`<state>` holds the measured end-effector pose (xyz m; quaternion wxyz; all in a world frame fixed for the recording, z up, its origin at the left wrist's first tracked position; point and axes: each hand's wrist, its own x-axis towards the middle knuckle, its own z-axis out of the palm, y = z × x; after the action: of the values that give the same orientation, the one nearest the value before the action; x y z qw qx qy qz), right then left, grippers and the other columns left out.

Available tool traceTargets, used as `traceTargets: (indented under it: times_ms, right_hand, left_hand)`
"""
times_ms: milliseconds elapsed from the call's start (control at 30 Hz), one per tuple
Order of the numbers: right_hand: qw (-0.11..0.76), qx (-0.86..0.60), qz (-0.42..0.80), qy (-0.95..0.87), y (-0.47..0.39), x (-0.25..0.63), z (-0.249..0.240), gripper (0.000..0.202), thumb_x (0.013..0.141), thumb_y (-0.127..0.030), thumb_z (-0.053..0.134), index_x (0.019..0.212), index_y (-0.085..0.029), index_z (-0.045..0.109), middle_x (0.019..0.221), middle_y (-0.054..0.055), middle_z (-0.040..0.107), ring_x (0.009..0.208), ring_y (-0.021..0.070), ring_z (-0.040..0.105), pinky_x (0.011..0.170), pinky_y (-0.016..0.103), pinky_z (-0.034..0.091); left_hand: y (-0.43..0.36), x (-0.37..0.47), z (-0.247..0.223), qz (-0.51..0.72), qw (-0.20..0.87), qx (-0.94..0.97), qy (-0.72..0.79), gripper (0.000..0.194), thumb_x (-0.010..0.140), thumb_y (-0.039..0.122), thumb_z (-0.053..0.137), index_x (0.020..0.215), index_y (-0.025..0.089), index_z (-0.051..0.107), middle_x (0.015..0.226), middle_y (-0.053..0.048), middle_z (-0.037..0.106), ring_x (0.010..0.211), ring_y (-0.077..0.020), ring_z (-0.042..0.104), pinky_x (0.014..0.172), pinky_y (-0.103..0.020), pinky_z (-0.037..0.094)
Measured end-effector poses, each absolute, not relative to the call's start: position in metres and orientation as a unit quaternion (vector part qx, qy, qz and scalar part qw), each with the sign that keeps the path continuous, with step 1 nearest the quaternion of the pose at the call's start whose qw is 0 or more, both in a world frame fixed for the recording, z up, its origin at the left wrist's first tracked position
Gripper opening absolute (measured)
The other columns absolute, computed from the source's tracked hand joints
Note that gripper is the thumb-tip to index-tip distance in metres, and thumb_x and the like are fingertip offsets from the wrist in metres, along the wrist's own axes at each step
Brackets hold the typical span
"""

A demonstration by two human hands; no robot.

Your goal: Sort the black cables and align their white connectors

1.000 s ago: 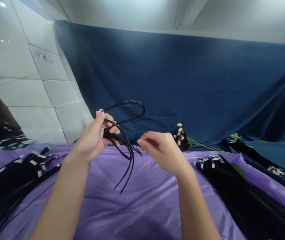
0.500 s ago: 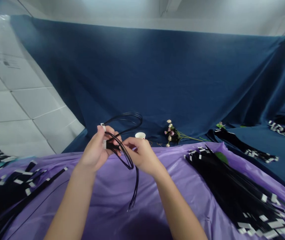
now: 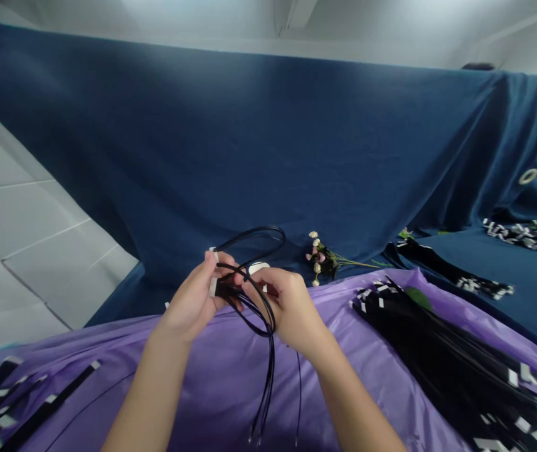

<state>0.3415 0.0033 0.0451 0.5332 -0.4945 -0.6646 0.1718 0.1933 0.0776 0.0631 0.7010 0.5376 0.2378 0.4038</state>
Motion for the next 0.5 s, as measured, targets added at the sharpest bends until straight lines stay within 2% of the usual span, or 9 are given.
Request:
traceTargets:
  times_ms: [267, 400, 500]
  right_hand:
    - [0.481, -0.491, 0.154, -0.71, 0.027, 0.336, 0.056, 0.024, 0.095, -0.037, 0.053, 0.08, -0.017, 0.055, 0.068, -0.002, 0.051, 0.061, 0.0086, 0.041, 0.055, 0.022, 0.03]
    - [0.51, -0.423, 0.348, -0.663, 0.024, 0.35, 0.055, 0.018, 0.092, -0.035, 0.058, 0.097, -0.018, 0.056, 0.064, -0.004, 0.048, 0.054, 0.0072, 0.039, 0.05, 0.02, 0.031]
    - [0.545, -0.308, 0.476, -0.619, 0.016, 0.371, 0.055, 0.014, 0.092, -0.031, 0.057, 0.093, -0.017, 0.06, 0.058, -0.004, 0.05, 0.048, 0.0072, 0.047, 0.048, 0.02, 0.039]
  left_hand:
    - [0.083, 0.182, 0.068, 0.463, 0.651, 0.551, 0.24, 0.049, 0.077, 0.063, 0.062, 0.087, 0.016, 0.058, 0.073, -0.004, 0.057, 0.065, -0.0165, 0.056, 0.046, -0.029, 0.054]
    - [0.092, 0.175, 0.07, 0.479, 0.642, 0.543, 0.25, 0.047, 0.078, 0.063, 0.061, 0.086, 0.017, 0.058, 0.07, -0.003, 0.055, 0.063, -0.0162, 0.056, 0.045, -0.03, 0.055]
    - [0.098, 0.171, 0.071, 0.489, 0.635, 0.539, 0.261, 0.046, 0.078, 0.062, 0.061, 0.086, 0.017, 0.057, 0.069, -0.002, 0.056, 0.063, -0.016, 0.056, 0.046, -0.03, 0.055]
